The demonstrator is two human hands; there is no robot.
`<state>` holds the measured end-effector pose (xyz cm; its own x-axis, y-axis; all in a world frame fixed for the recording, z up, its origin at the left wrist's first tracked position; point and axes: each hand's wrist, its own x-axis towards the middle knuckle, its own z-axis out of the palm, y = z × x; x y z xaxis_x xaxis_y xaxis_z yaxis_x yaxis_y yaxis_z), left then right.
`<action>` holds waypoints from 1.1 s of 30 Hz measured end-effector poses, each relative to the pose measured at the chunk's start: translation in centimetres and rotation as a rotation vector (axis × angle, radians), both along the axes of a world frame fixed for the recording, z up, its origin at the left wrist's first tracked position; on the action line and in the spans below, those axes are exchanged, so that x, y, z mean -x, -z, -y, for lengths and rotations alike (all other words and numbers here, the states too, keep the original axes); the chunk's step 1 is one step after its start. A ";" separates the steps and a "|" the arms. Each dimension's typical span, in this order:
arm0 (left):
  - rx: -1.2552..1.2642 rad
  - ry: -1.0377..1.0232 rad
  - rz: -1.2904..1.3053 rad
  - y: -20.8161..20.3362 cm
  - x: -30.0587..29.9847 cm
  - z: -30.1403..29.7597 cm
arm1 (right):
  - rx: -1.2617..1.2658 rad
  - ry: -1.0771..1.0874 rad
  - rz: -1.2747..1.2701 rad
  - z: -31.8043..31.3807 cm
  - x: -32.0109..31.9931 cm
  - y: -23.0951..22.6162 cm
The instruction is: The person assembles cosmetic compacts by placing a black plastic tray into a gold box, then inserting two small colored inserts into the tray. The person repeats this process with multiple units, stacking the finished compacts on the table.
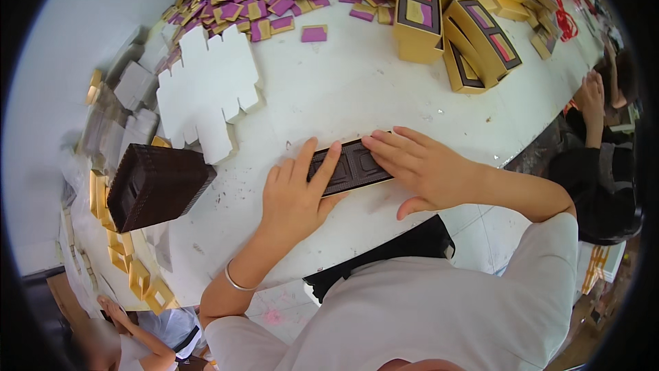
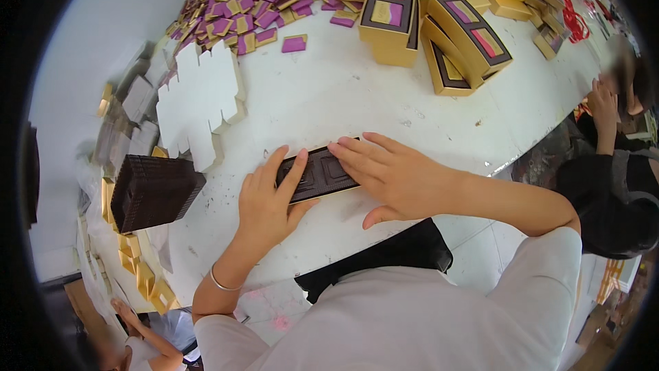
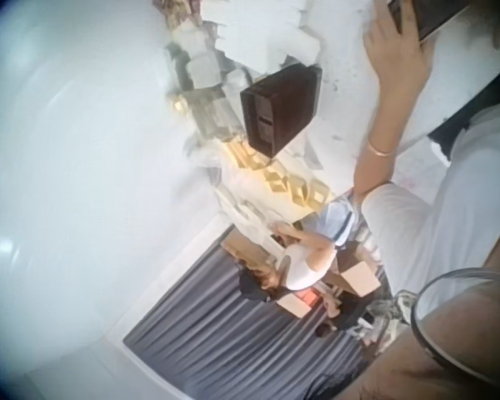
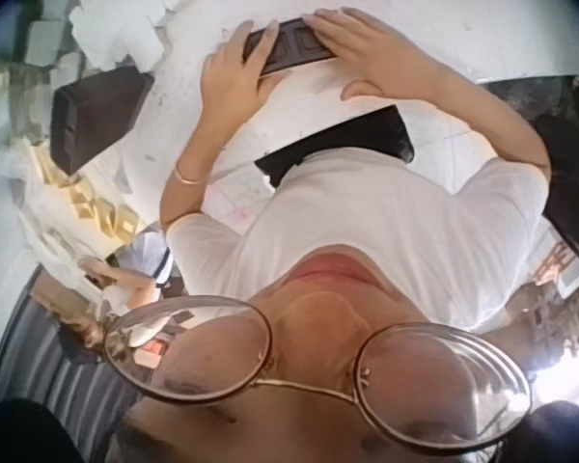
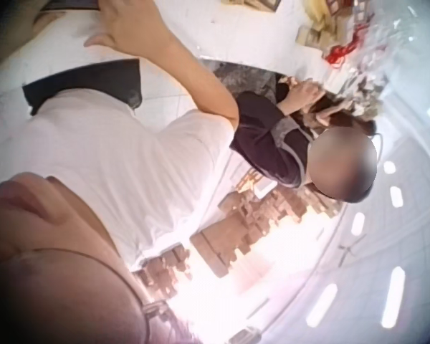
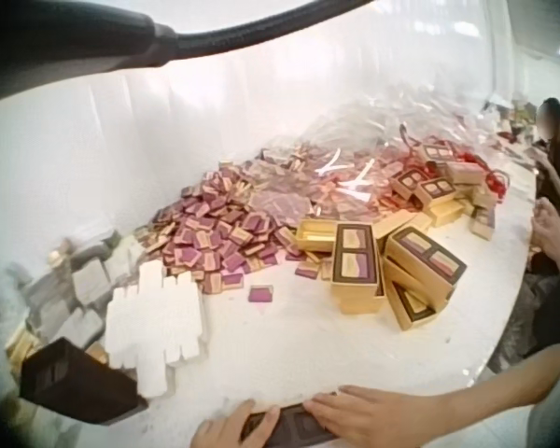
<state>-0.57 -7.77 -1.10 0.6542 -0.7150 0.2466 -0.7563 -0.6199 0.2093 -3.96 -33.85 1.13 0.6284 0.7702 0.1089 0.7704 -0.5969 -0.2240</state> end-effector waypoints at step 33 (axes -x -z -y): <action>0.529 -0.076 -0.407 0.8 -0.1 0.1 | -1.467 0.292 -1.278 -2.9 -3.4 -2.9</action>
<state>-0.44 -7.89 -1.87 0.8126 -0.5142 0.2742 -0.5115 -0.4038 0.7585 -0.57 -30.97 4.01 0.9128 0.3995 -0.0848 -0.2862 0.4776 -0.8307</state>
